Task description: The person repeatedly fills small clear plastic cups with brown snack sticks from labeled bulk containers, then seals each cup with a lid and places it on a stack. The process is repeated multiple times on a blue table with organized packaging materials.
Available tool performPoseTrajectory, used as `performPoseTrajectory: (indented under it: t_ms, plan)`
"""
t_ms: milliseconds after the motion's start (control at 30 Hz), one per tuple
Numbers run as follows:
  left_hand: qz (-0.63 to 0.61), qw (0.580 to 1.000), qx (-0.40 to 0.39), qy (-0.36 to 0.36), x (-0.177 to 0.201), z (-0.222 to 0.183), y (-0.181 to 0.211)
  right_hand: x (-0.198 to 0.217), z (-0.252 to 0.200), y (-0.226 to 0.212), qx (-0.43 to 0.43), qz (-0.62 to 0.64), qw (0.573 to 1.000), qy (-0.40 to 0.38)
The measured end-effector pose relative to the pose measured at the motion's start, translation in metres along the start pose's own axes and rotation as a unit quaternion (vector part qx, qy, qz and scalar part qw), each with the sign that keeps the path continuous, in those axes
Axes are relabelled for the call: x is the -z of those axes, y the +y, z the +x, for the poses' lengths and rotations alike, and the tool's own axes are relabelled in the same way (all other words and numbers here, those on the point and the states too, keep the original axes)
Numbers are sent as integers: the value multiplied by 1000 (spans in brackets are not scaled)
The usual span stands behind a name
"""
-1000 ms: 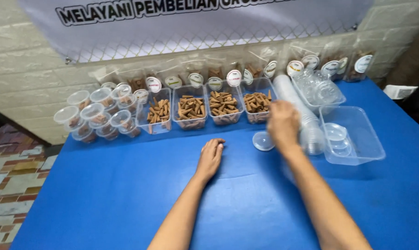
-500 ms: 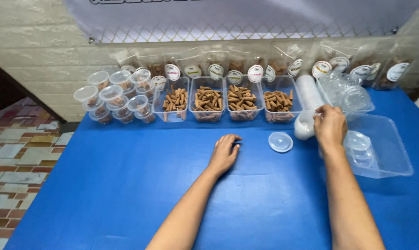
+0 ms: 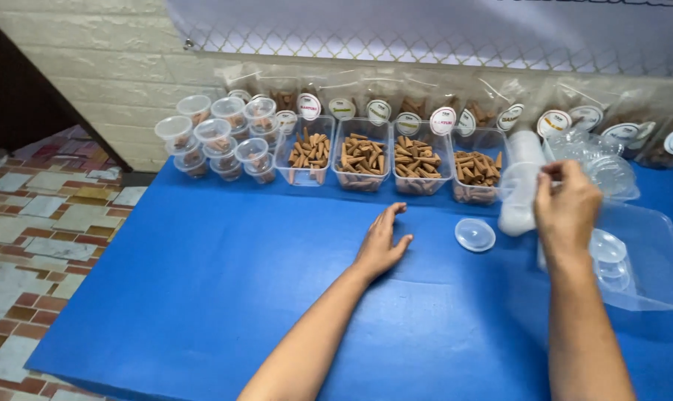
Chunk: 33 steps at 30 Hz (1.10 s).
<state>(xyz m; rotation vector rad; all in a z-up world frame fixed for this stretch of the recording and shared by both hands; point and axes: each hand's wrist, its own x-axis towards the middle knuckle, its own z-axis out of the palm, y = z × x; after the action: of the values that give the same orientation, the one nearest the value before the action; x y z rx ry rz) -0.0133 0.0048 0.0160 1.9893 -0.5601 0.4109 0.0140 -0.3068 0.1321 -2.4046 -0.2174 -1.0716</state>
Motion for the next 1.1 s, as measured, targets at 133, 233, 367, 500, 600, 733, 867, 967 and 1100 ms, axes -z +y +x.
performPoseTrajectory:
  t_ms: [133, 233, 367, 500, 600, 733, 867, 967, 1100]
  plan:
    - [-16, 999, -47, 15, 14, -3, 31, -33, -23, -79, 5, 63, 997, -46]
    - [3, 998, -67, 17, 12, -4, 31, -85, -60, -91, -11, 139, 985, -100]
    - [35, 998, -56, 25, 6, -1, 15, -108, -91, -105, -39, 204, 962, -177]
    - [8, 998, -20, 65, 9, 0, 11, -97, -98, -116, 174, 140, 965, -138]
    - [-15, 999, 8, 51, -2, 0, -9, -135, -119, -100, 273, 33, 957, -92]
    - [38, 998, -11, 53, -5, -1, -9, -144, -126, -95, 243, 104, 956, -127]
    - [48, 997, -19, 54, -9, -1, -10, -151, -125, -84, 236, 104, 956, -142]
    - [57, 996, -25, 56, -7, -2, -5, -154, -127, -81, 224, 114, 956, -149]
    - [87, 993, -43, 60, -2, -1, -7, -142, -120, -94, 228, 121, 956, -143]
